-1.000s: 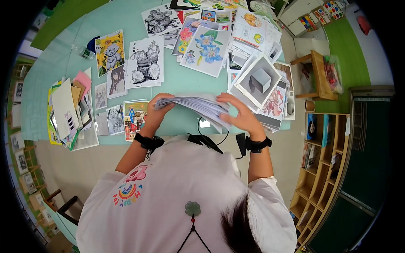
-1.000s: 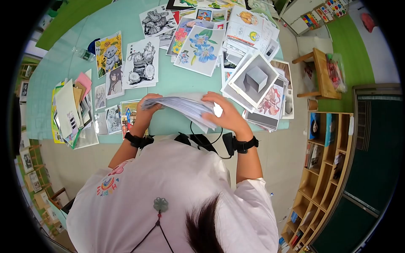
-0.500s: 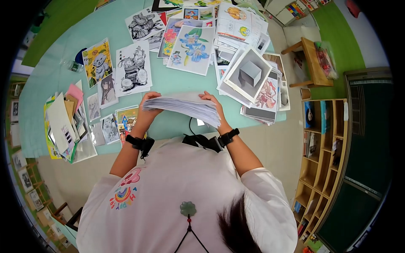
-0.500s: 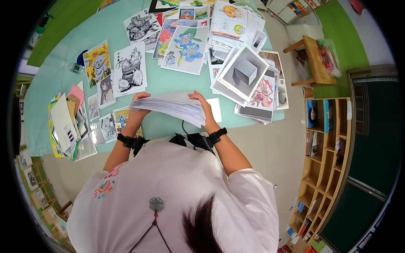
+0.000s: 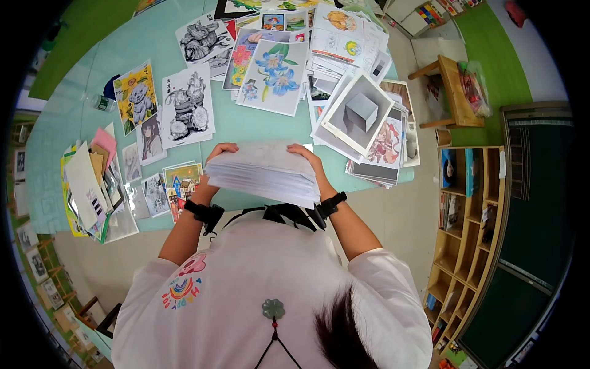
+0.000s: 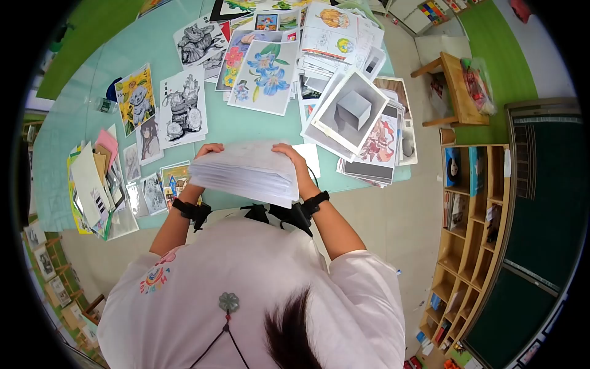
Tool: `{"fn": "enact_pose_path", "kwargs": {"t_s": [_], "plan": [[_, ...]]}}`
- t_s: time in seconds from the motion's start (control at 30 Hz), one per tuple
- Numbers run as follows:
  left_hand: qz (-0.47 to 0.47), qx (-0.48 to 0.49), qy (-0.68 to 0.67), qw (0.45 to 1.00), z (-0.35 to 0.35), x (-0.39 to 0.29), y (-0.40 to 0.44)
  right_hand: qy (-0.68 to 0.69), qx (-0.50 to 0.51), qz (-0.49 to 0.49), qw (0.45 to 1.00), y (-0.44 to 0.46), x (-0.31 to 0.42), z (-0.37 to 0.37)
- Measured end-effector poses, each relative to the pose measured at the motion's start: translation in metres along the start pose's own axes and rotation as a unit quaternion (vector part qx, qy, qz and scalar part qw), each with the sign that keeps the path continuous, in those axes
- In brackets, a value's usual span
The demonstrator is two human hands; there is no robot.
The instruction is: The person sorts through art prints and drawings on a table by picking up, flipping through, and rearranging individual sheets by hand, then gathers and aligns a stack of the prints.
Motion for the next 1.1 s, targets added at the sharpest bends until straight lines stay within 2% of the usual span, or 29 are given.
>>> {"fn": "enact_pose_path", "kwargs": {"t_s": [0.07,0.17,0.23,0.27,0.3,0.37,0.43,0.5,0.53,0.6,0.63,0.7,0.73,0.83,0.9,0.93,1.03,1.1], "plan": [[-0.006,0.013,-0.046,0.999,-0.009,0.009,0.007,0.047,0.016,0.053,0.997,0.006,0.009,-0.010],[0.054,0.056,0.201,0.976,-0.014,-0.001,0.014,0.189,0.018,0.164,0.968,0.011,-0.005,-0.017],[-0.113,-0.021,0.177,0.977,0.032,-0.068,0.024,0.038,-0.016,0.047,0.998,0.008,0.007,-0.030],[-0.098,-0.036,0.189,0.977,0.040,-0.071,0.030,-0.016,-0.002,0.082,0.997,0.012,0.028,-0.040],[-0.112,-0.054,0.139,0.982,0.045,-0.063,0.038,-0.070,0.011,0.114,0.991,0.016,0.041,-0.048],[-0.138,-0.088,0.039,0.986,0.051,-0.029,0.053,0.004,-0.031,0.160,0.987,0.018,0.021,-0.052],[-0.152,-0.103,-0.076,0.980,0.054,0.023,0.064,-0.004,-0.077,0.164,0.983,0.020,-0.026,-0.049],[-0.219,-0.130,-0.021,0.967,0.051,0.074,0.067,-0.044,-0.097,0.190,0.976,0.017,-0.079,-0.047],[-0.231,-0.102,0.006,0.968,0.050,0.098,0.061,-0.027,-0.109,0.206,0.972,0.012,-0.119,-0.042],[-0.252,-0.049,0.063,0.965,0.051,0.123,0.049,-0.128,-0.100,0.252,0.954,0.005,-0.130,-0.041],[-0.205,-0.034,0.119,0.971,0.054,0.124,0.045,-0.178,-0.096,0.271,0.941,0.004,-0.133,-0.040],[-0.107,-0.001,0.231,0.967,0.061,0.124,0.038,-0.168,-0.084,0.266,0.945,0.007,-0.134,-0.041],[-0.148,-0.008,0.183,0.972,0.062,0.125,0.037,-0.165,-0.077,0.273,0.945,0.007,-0.131,-0.041],[-0.169,-0.092,0.179,0.965,0.075,0.127,0.033,-0.188,-0.084,0.250,0.946,0.007,-0.116,-0.044],[-0.160,-0.073,0.154,0.972,0.081,0.137,0.035,-0.197,-0.087,0.243,0.946,0.006,-0.093,-0.049],[-0.157,-0.066,0.141,0.975,0.086,0.137,0.034,-0.199,-0.111,0.219,0.949,0.005,-0.095,-0.050],[-0.158,-0.052,0.097,0.981,0.102,0.124,0.029,-0.158,-0.097,0.211,0.960,0.003,-0.098,-0.060],[-0.143,-0.072,0.215,0.963,0.094,0.145,0.022,-0.077,-0.056,0.227,0.969,-0.005,-0.155,-0.059]]}}
Point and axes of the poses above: each hand's wrist, its own y-axis towards the middle knuckle, its own z-axis out of the palm, x = y × z, the point moved 1 cm from there along y, towards the middle knuckle, and after that the axes turned 11 degrees about -y, right-handed, at the moved point
